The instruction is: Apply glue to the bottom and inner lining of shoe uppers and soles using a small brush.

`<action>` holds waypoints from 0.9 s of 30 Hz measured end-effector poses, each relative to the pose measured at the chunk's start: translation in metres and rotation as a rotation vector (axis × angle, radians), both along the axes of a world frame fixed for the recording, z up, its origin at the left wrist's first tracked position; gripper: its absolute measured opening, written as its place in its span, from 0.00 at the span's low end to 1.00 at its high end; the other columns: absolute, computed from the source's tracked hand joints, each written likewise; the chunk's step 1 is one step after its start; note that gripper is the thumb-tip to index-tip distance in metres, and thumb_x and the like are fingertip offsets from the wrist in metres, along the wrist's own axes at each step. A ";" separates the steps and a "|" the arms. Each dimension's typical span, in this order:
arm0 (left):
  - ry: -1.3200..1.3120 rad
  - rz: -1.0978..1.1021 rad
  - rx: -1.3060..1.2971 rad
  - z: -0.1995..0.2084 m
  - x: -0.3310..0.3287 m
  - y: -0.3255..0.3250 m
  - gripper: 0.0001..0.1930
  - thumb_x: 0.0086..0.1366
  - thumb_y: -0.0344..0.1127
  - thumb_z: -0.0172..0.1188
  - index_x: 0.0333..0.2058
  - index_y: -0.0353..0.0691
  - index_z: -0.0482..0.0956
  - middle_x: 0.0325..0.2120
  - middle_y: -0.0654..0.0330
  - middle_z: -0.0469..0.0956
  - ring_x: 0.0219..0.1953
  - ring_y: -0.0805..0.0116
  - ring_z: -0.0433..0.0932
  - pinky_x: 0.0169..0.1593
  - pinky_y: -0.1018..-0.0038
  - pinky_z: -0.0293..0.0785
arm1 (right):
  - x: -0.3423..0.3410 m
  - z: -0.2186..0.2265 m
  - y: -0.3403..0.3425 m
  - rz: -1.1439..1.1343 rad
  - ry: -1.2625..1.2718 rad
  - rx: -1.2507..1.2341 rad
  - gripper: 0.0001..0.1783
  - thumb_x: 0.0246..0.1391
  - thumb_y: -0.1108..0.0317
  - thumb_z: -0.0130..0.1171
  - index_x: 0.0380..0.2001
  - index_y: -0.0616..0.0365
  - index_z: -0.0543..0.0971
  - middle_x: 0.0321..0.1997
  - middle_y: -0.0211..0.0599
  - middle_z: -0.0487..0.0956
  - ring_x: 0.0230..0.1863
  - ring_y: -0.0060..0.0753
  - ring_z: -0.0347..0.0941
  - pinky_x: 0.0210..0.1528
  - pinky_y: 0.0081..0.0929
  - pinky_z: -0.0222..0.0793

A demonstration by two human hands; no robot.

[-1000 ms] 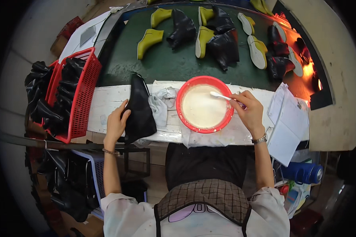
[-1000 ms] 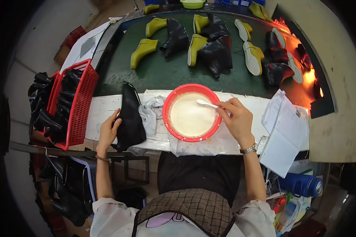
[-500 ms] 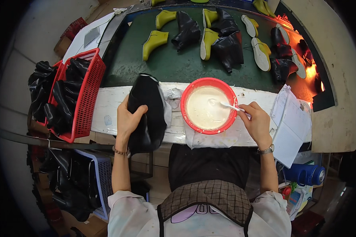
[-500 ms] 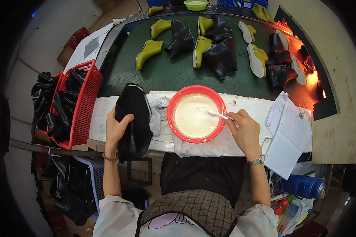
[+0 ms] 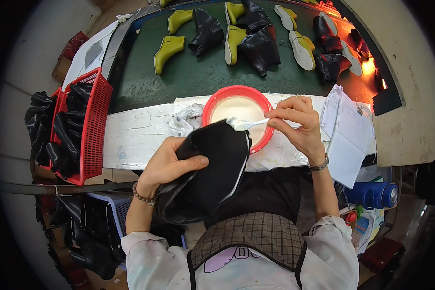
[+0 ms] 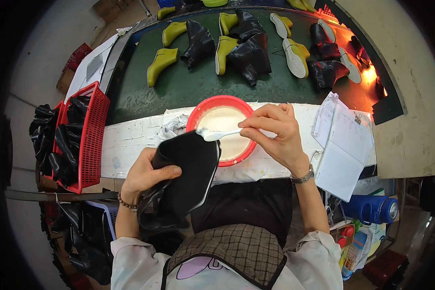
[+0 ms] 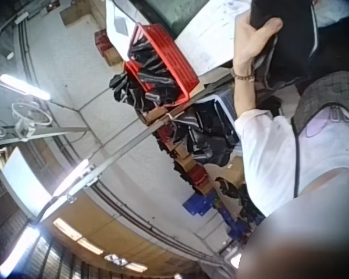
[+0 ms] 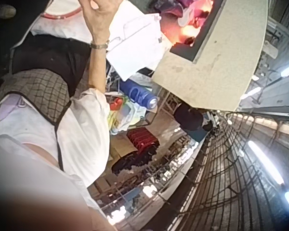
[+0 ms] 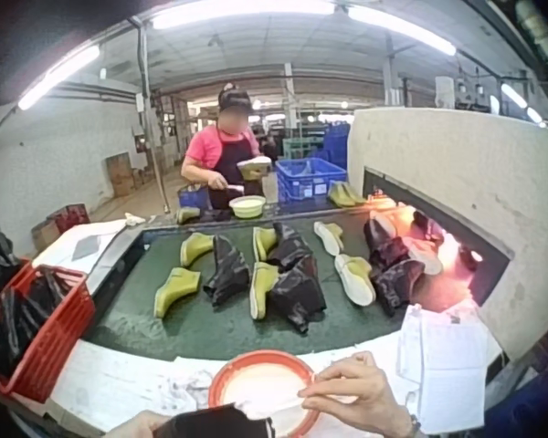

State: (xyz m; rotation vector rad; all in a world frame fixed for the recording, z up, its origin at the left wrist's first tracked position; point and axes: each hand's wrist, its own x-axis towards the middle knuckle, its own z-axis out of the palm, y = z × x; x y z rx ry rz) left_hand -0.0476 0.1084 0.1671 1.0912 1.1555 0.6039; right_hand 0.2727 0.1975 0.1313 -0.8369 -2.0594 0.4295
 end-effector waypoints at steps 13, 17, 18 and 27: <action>-0.068 0.518 0.368 -0.002 0.004 0.006 0.09 0.65 0.29 0.68 0.41 0.30 0.83 0.34 0.62 0.85 0.35 0.78 0.80 0.41 0.79 0.77 | -0.015 -0.023 -0.026 -0.019 0.054 -0.067 0.12 0.45 0.69 0.76 0.36 0.52 0.89 0.32 0.27 0.81 0.37 0.26 0.75 0.48 0.27 0.63; 0.131 0.584 0.460 -0.028 -0.015 0.020 0.12 0.65 0.29 0.69 0.44 0.29 0.83 0.35 0.62 0.84 0.36 0.78 0.80 0.42 0.78 0.77 | -0.010 -0.034 -0.012 -0.108 0.250 -0.310 0.09 0.49 0.66 0.74 0.36 0.53 0.89 0.33 0.25 0.80 0.31 0.29 0.78 0.30 0.26 0.71; 0.205 0.573 0.522 -0.038 -0.020 0.026 0.12 0.64 0.30 0.69 0.43 0.29 0.83 0.34 0.63 0.84 0.36 0.78 0.80 0.42 0.78 0.77 | -0.009 -0.037 -0.009 -0.183 0.037 -0.305 0.08 0.50 0.66 0.73 0.34 0.54 0.88 0.34 0.26 0.81 0.32 0.31 0.78 0.31 0.28 0.72; 0.992 0.119 0.591 -0.106 -0.058 -0.027 0.75 0.35 0.48 0.85 0.76 0.42 0.39 0.70 0.41 0.57 0.69 0.42 0.60 0.66 0.44 0.58 | -0.005 -0.038 -0.002 -0.321 -0.501 0.092 0.08 0.50 0.66 0.71 0.33 0.54 0.87 0.30 0.29 0.80 0.28 0.36 0.79 0.31 0.31 0.73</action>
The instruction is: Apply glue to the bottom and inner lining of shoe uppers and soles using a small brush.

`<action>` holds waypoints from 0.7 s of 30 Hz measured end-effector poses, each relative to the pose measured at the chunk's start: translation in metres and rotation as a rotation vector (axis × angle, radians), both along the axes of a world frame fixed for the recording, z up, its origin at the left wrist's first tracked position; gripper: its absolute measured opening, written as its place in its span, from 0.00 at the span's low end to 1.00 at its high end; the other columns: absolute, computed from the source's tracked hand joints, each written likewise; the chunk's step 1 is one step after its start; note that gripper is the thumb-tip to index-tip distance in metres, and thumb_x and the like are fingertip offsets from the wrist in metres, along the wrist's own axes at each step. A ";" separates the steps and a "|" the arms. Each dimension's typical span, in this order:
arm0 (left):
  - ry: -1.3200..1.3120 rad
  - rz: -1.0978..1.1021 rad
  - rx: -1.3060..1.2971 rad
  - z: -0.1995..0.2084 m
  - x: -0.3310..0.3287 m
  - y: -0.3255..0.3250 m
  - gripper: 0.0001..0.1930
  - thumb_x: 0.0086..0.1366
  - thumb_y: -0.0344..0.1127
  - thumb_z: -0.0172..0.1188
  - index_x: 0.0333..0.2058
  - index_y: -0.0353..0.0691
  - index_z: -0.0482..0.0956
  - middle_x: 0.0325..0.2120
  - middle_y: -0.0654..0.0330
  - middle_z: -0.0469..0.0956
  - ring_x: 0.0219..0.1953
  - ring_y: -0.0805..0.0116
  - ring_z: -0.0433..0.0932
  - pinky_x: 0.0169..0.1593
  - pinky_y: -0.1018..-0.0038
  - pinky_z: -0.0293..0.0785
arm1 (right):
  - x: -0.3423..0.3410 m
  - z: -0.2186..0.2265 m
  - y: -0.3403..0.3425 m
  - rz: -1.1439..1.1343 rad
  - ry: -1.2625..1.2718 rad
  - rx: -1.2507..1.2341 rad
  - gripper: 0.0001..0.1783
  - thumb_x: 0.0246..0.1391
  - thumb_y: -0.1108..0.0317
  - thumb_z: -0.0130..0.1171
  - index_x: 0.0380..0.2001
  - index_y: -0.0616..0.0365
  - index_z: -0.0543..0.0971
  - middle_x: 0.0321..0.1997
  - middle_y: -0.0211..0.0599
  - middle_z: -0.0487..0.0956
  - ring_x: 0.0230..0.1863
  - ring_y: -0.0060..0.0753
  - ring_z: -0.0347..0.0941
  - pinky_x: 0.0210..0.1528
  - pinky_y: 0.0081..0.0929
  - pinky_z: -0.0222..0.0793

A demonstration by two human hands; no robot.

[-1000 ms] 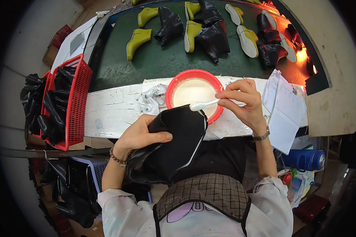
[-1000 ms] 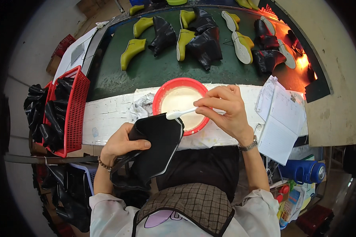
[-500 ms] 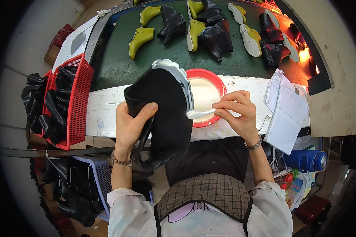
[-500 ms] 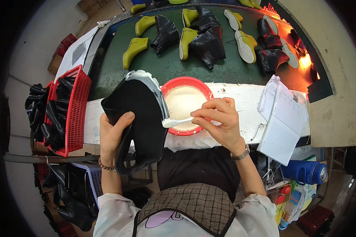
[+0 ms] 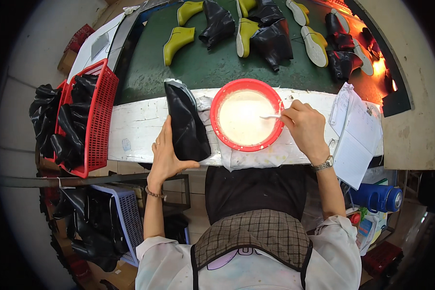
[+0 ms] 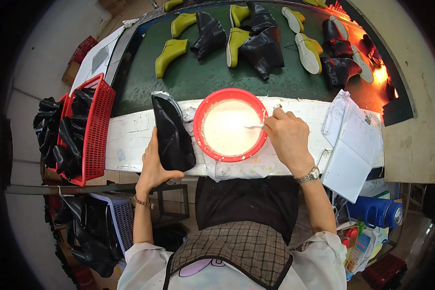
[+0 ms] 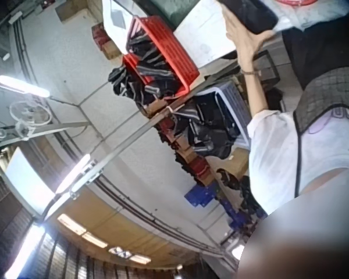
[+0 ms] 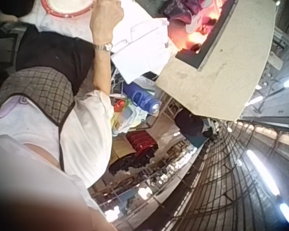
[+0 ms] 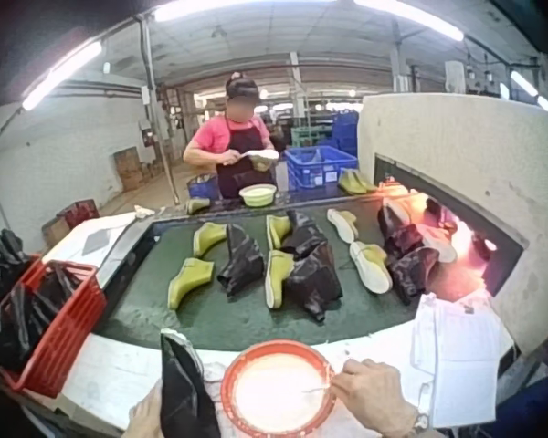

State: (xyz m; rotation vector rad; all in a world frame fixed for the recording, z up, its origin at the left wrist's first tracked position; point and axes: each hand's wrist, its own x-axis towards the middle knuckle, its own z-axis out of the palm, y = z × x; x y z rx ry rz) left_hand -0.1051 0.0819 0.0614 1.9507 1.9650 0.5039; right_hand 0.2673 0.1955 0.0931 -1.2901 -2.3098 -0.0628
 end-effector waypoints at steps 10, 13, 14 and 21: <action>-0.095 0.083 0.174 -0.010 0.005 -0.019 0.53 0.47 0.19 0.64 0.73 0.39 0.51 0.65 0.43 0.62 0.67 0.42 0.64 0.70 0.57 0.61 | 0.021 -0.010 -0.008 -0.101 0.381 -0.299 0.08 0.55 0.66 0.70 0.36 0.56 0.87 0.32 0.33 0.81 0.26 0.32 0.79 0.29 0.27 0.72; -0.261 0.199 0.251 0.002 0.012 -0.023 0.52 0.45 0.10 0.55 0.73 0.39 0.53 0.64 0.43 0.61 0.66 0.42 0.63 0.70 0.58 0.61 | 0.028 -0.012 -0.013 -0.167 0.390 -0.318 0.08 0.55 0.66 0.70 0.36 0.57 0.87 0.31 0.35 0.81 0.26 0.32 0.78 0.29 0.28 0.71; -0.261 0.187 0.250 0.007 0.017 -0.023 0.52 0.45 0.10 0.55 0.73 0.39 0.53 0.64 0.43 0.61 0.66 0.42 0.63 0.70 0.58 0.61 | 0.027 -0.011 -0.015 -0.159 0.425 -0.305 0.08 0.54 0.67 0.71 0.36 0.58 0.87 0.31 0.34 0.81 0.26 0.30 0.78 0.29 0.26 0.71; -0.144 -0.062 0.344 0.048 0.062 -0.011 0.56 0.38 0.10 0.53 0.73 0.32 0.48 0.71 0.39 0.51 0.71 0.36 0.55 0.74 0.52 0.49 | -0.007 0.024 -0.033 0.116 0.775 -0.388 0.10 0.51 0.75 0.73 0.38 0.60 0.87 0.33 0.30 0.80 0.28 0.16 0.73 0.28 0.15 0.67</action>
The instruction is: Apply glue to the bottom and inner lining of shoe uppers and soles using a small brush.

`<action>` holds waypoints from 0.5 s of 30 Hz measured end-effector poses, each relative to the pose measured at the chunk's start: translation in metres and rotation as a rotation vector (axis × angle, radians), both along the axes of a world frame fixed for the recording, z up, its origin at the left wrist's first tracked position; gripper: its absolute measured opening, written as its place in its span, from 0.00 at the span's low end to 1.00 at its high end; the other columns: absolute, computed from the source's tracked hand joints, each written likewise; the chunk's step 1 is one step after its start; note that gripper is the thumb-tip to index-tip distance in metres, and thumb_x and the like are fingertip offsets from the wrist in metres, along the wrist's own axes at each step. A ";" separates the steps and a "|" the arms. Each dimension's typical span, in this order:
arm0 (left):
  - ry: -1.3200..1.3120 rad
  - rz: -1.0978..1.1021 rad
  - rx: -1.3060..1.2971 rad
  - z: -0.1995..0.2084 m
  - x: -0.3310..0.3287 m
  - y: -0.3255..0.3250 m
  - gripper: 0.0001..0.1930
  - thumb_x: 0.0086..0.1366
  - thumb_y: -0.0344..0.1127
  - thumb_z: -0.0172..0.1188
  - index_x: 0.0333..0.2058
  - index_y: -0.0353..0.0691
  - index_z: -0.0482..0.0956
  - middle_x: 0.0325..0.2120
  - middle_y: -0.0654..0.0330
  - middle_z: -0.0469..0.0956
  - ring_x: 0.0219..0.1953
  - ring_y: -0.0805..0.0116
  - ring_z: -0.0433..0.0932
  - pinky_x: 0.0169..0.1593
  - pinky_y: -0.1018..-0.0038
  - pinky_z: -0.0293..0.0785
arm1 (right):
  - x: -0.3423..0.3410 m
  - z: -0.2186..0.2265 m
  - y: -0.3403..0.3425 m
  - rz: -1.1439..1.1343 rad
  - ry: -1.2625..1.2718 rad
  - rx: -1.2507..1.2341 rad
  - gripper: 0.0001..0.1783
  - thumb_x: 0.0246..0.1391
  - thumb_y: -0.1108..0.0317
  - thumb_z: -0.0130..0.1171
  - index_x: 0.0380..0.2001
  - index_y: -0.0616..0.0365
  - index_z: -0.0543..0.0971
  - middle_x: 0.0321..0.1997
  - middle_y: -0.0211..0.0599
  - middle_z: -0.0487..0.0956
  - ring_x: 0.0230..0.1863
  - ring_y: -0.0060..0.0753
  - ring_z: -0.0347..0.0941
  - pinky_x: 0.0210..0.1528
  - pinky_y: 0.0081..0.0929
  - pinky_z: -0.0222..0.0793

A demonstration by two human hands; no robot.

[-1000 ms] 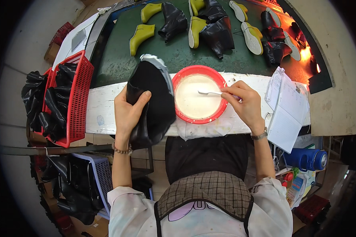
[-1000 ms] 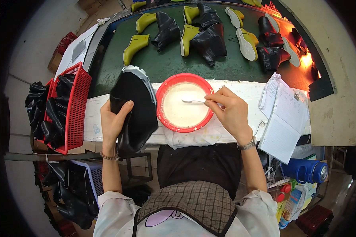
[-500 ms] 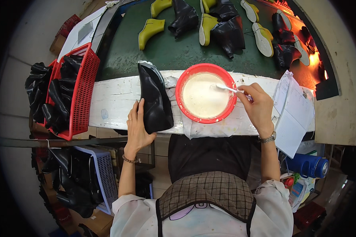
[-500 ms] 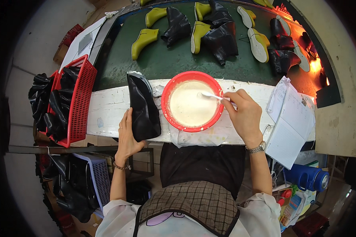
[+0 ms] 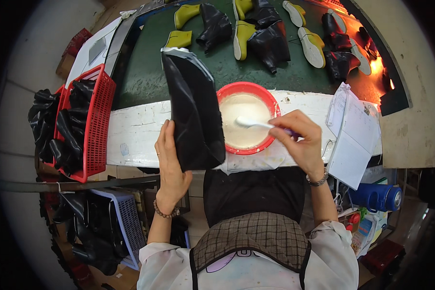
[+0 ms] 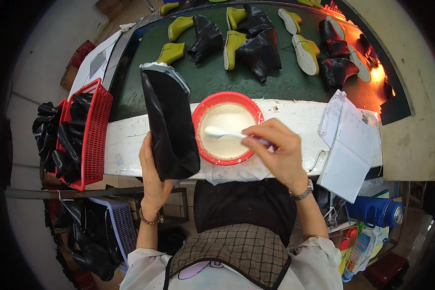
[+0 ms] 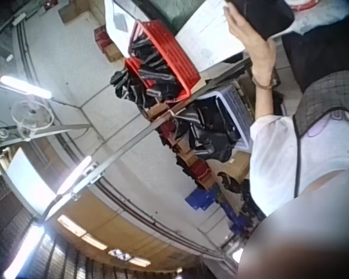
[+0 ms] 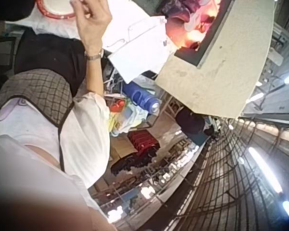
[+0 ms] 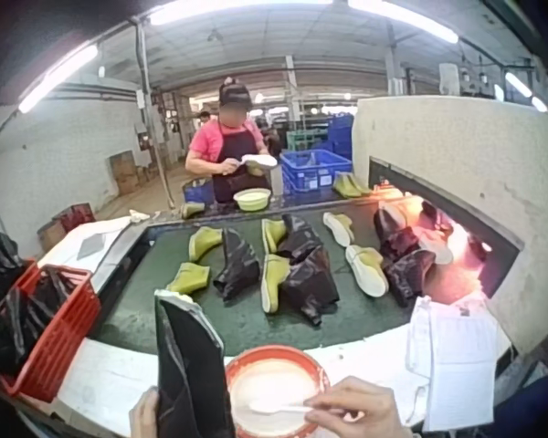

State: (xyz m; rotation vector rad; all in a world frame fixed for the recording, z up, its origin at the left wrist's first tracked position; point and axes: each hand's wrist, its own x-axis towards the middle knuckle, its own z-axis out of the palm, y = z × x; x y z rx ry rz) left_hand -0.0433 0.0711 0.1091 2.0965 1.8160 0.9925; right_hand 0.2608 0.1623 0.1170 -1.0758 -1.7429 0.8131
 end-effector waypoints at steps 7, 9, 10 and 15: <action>-0.052 -0.158 0.078 0.007 0.020 -0.005 0.53 0.47 0.19 0.69 0.72 0.34 0.51 0.71 0.36 0.52 0.69 0.36 0.58 0.70 0.51 0.57 | 0.006 0.012 0.006 0.038 0.014 0.033 0.08 0.52 0.74 0.73 0.37 0.59 0.88 0.32 0.29 0.81 0.26 0.15 0.72 0.25 0.15 0.64; -0.057 -0.179 0.111 0.005 0.021 -0.006 0.52 0.49 0.23 0.72 0.71 0.34 0.52 0.70 0.36 0.53 0.69 0.36 0.59 0.70 0.51 0.58 | 0.012 0.013 0.017 -0.021 0.010 0.127 0.07 0.52 0.74 0.73 0.36 0.59 0.88 0.32 0.29 0.81 0.25 0.15 0.70 0.24 0.15 0.60; -0.058 -0.192 0.143 0.004 0.021 -0.006 0.51 0.51 0.27 0.74 0.70 0.35 0.53 0.70 0.36 0.54 0.68 0.37 0.61 0.69 0.51 0.60 | 0.014 0.014 0.024 -0.042 -0.005 0.153 0.07 0.52 0.74 0.73 0.36 0.60 0.88 0.31 0.30 0.81 0.25 0.15 0.70 0.24 0.16 0.59; 0.008 -0.219 0.165 0.007 0.017 -0.002 0.49 0.56 0.29 0.73 0.71 0.34 0.51 0.70 0.38 0.56 0.69 0.41 0.61 0.70 0.56 0.60 | 0.014 0.020 0.045 -0.074 -0.011 0.231 0.08 0.52 0.74 0.73 0.37 0.60 0.88 0.32 0.30 0.80 0.26 0.16 0.71 0.25 0.15 0.61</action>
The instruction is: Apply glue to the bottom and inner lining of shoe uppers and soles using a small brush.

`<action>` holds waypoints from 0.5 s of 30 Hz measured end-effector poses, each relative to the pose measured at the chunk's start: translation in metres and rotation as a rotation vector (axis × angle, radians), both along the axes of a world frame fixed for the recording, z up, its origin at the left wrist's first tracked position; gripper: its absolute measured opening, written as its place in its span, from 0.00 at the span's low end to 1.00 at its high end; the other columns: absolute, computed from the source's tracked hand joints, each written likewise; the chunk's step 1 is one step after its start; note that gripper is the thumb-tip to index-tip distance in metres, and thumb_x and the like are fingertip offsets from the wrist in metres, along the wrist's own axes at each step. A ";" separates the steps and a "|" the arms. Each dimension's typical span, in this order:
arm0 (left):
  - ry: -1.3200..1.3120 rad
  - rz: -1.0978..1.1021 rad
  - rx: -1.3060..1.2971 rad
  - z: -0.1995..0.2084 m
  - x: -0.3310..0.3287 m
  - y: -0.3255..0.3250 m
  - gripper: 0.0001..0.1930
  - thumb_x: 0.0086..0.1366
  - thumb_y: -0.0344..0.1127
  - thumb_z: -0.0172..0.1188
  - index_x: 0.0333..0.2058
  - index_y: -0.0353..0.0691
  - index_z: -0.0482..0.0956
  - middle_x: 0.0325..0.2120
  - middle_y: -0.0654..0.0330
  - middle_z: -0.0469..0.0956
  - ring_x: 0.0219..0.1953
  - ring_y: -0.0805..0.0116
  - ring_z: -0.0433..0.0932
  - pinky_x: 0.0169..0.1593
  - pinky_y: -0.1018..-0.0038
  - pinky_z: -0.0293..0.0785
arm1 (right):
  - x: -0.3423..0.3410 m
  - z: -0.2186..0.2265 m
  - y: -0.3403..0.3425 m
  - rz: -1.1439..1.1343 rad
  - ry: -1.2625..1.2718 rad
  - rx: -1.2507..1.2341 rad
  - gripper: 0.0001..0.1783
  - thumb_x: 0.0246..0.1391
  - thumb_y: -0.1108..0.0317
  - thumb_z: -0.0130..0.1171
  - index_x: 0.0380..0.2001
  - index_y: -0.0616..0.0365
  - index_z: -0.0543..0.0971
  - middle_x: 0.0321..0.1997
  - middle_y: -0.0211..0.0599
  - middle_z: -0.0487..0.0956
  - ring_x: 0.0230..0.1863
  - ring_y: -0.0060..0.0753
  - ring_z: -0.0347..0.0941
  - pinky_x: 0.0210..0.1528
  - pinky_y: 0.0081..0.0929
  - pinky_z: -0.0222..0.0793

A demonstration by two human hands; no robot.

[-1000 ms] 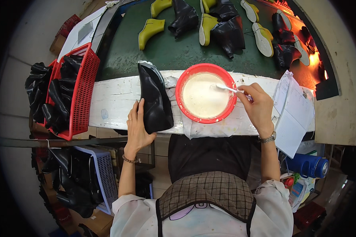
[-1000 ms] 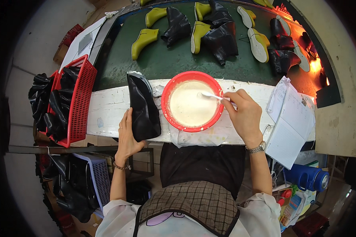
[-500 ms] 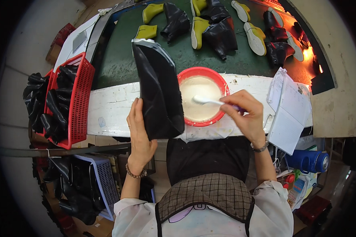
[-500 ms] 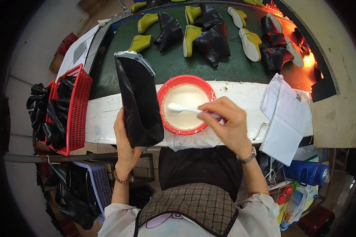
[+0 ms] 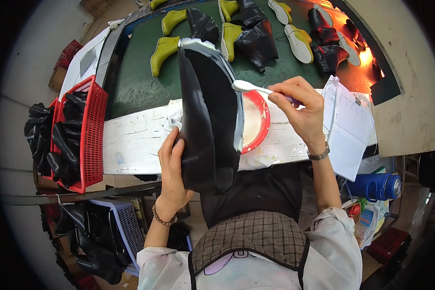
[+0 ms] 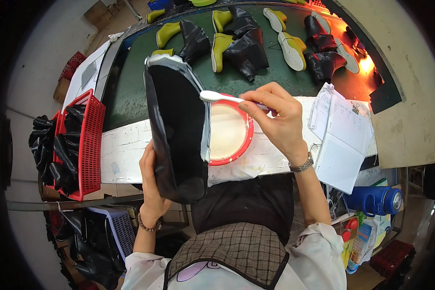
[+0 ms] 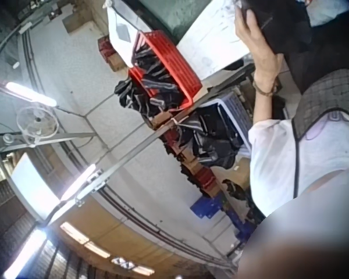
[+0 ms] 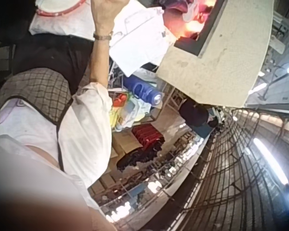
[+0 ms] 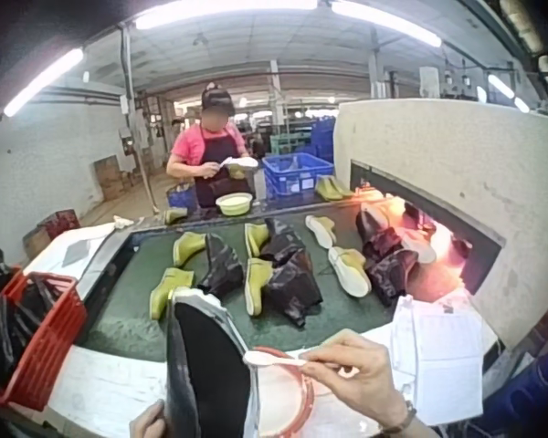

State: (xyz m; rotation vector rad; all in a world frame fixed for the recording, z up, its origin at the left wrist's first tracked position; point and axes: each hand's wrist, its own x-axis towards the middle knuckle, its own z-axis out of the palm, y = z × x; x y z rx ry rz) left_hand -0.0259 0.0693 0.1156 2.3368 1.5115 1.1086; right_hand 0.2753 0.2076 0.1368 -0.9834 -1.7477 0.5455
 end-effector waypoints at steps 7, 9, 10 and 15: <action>-0.080 0.112 -0.054 0.004 -0.003 0.018 0.50 0.58 0.27 0.70 0.73 0.32 0.47 0.71 0.43 0.56 0.71 0.49 0.61 0.71 0.61 0.60 | -0.014 -0.010 -0.023 0.208 0.089 0.028 0.12 0.47 0.77 0.75 0.38 0.59 0.88 0.36 0.32 0.81 0.33 0.20 0.78 0.31 0.18 0.72; -0.124 0.119 -0.045 0.003 -0.001 0.024 0.49 0.59 0.26 0.68 0.73 0.32 0.47 0.71 0.44 0.56 0.72 0.50 0.60 0.72 0.62 0.59 | -0.017 -0.013 -0.031 0.217 0.060 0.027 0.12 0.47 0.77 0.75 0.38 0.59 0.88 0.36 0.32 0.81 0.33 0.21 0.78 0.31 0.19 0.73; -0.153 0.138 -0.024 0.003 0.000 0.028 0.48 0.60 0.24 0.66 0.73 0.32 0.47 0.71 0.44 0.56 0.72 0.50 0.61 0.72 0.62 0.59 | -0.017 -0.013 -0.035 0.226 0.041 0.032 0.12 0.46 0.77 0.76 0.37 0.58 0.88 0.36 0.32 0.80 0.33 0.22 0.78 0.32 0.20 0.73; -0.195 0.191 0.077 0.006 0.005 0.040 0.43 0.61 0.19 0.59 0.73 0.32 0.49 0.71 0.44 0.57 0.71 0.51 0.61 0.72 0.63 0.57 | -0.017 -0.010 -0.048 0.265 -0.033 0.030 0.11 0.46 0.74 0.76 0.36 0.58 0.88 0.33 0.31 0.81 0.31 0.23 0.77 0.31 0.21 0.72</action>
